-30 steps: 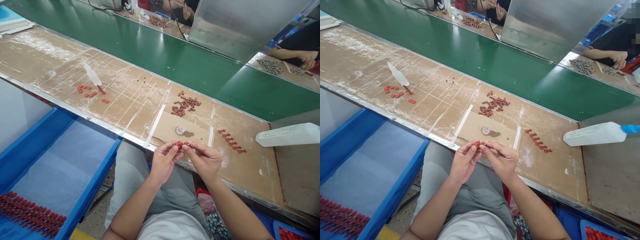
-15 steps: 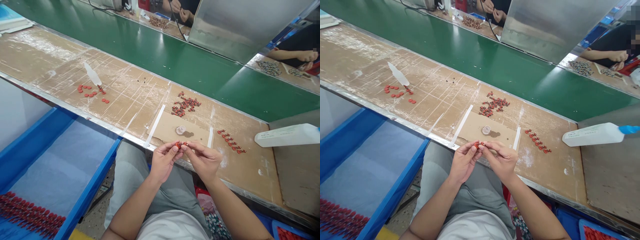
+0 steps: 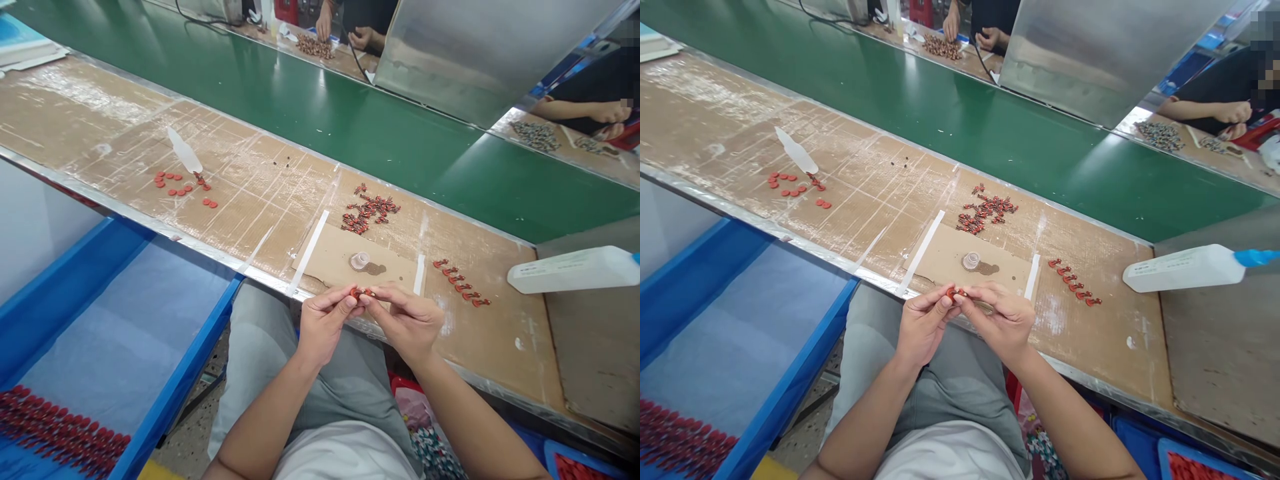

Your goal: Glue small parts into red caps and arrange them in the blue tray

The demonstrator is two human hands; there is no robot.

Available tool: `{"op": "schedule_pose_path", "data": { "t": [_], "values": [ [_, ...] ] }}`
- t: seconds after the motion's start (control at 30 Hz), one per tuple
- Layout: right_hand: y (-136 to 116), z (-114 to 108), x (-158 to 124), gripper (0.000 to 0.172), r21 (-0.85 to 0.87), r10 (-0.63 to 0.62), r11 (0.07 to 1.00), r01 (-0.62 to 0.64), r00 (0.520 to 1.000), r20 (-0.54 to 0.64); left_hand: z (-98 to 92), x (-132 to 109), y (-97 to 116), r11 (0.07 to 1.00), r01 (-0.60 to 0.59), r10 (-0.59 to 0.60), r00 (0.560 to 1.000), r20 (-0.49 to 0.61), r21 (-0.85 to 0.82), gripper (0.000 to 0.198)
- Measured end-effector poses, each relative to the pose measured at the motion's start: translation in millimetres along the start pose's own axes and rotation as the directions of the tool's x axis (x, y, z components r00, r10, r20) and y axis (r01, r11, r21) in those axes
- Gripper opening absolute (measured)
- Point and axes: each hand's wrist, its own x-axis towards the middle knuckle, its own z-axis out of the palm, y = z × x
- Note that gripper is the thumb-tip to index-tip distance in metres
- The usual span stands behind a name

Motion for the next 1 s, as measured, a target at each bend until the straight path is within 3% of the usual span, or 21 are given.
{"op": "schedule_pose_path", "data": {
  "t": [0.13,0.57,1.0],
  "values": [
    [-1.3,-3.1,2.6,0.032,-0.002,-0.013,1.000,0.013,1.000,0.012,0.9,-0.9,-0.1,1.000,0.012,-0.012,1.000,-0.016,0.004,0.024],
    [-1.5,-6.5,-3.1,0.028,0.030,0.124,0.992,-0.123,0.992,-0.024,7.8,-2.8,0.9,1.000,0.025,-0.025,1.000,-0.018,-0.010,0.026],
    [3.2,-7.8,0.5,0.023,-0.026,0.079,0.997,-0.079,0.997,-0.017,9.0,-1.0,-1.8,0.999,0.031,-0.032,0.997,-0.066,-0.026,0.020]
  ]
}}
